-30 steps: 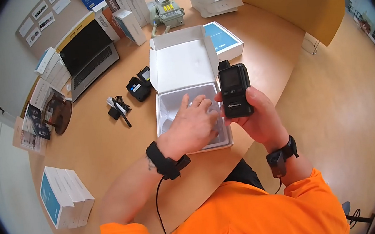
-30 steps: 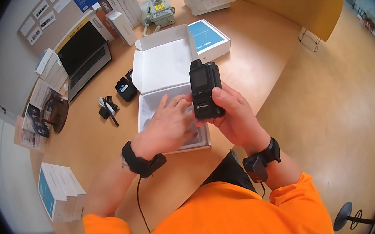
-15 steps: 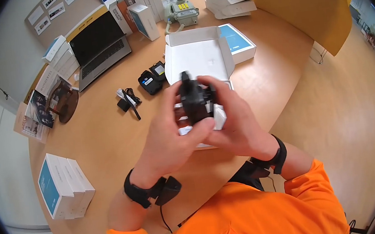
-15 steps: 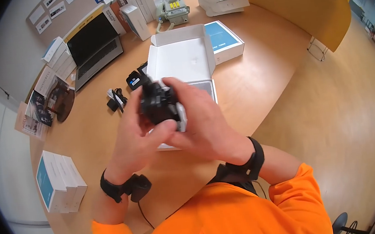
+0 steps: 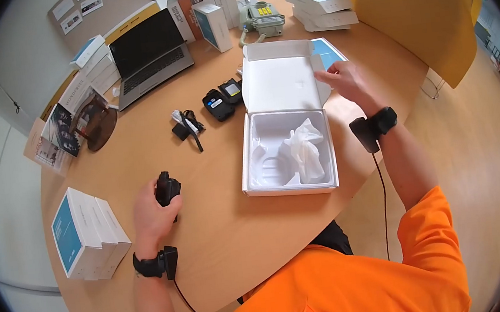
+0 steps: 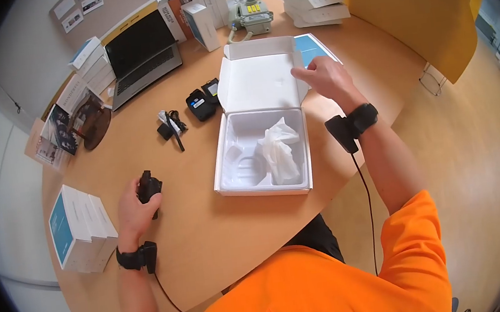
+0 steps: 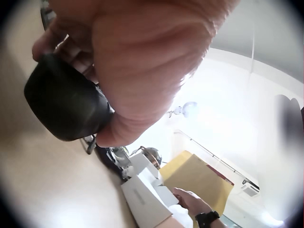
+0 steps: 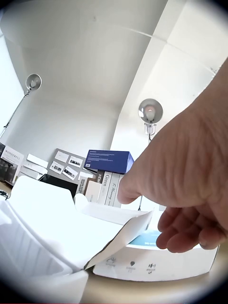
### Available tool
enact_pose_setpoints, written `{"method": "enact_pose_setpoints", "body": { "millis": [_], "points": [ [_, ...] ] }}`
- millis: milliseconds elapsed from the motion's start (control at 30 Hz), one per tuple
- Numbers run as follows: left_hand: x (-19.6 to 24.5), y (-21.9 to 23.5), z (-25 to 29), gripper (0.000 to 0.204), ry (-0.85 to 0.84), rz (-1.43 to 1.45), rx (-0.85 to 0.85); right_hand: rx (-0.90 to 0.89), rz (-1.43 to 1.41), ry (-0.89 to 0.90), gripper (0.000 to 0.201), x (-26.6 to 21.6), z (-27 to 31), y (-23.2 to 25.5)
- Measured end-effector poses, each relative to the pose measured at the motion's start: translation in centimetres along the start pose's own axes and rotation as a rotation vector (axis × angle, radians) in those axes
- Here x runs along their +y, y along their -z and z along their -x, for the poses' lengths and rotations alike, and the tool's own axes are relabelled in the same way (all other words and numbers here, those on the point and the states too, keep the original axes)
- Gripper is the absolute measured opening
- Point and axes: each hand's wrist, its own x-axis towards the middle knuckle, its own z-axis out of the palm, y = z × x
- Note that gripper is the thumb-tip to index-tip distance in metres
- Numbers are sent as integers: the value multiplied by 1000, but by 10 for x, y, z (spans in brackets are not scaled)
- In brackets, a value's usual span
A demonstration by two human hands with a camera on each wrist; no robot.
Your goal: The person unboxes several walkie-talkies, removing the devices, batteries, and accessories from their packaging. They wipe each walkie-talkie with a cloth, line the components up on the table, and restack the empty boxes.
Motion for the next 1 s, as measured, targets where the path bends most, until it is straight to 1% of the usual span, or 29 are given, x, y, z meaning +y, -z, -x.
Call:
{"method": "enact_pose_setpoints", "body": {
  "millis": [33,100,133,233,333,367,433,467,533,567,600,633,667,733,800,833,867,933,1000],
  "points": [
    [-6,-4,1,58,-7,-25,21,-11,-39,-31,44,3,2,-6],
    [-10,-8,3,61,-13,-97,68,4,-116,16,38,15,0,-16],
    [-11,-10,4,63,-15,-134,94,10,-155,42,36,12,2,-17],
    [-10,-11,6,65,-66,-168,152,-113,-401,-1,31,3,18,-10],
    [-4,-8,9,63,-42,-170,145,-44,-546,53,36,0,28,-11],
    [-2,-6,8,61,-100,-190,210,-41,-612,75,44,-1,31,-11],
    [1,-4,7,56,-217,-226,335,-8,-646,179,47,0,40,-9],
    [11,0,8,56,-217,-64,248,5,-660,232,49,0,46,-9],
    [43,2,2,56,-213,264,73,4,-671,315,54,-2,58,-8],
    [55,-6,-5,56,-234,344,9,7,-674,358,57,-3,65,-7],
    [68,-17,-12,57,-256,424,-55,-40,-724,367,64,-3,72,-7],
    [80,-25,-22,57,-280,499,-119,-63,-739,405,66,1,73,-10],
    [91,-36,-34,58,-295,487,-136,-85,-757,443,69,5,74,-13],
    [106,-57,-61,60,-329,461,-174,-109,-707,436,71,3,83,-13],
    [120,-65,-78,63,-321,508,-280,-124,-636,409,72,-1,90,-11],
    [126,-68,-82,64,-319,529,-337,-115,-611,395,73,-2,95,-11],
    [129,-68,-82,65,-318,524,-352,-124,-631,389,74,-4,98,-10],
    [134,-63,-83,67,-307,507,-380,-150,-676,378,76,-8,104,-6],
    [131,-64,-80,64,-313,528,-371,-185,-713,369,80,-8,105,-6]
  ]
}}
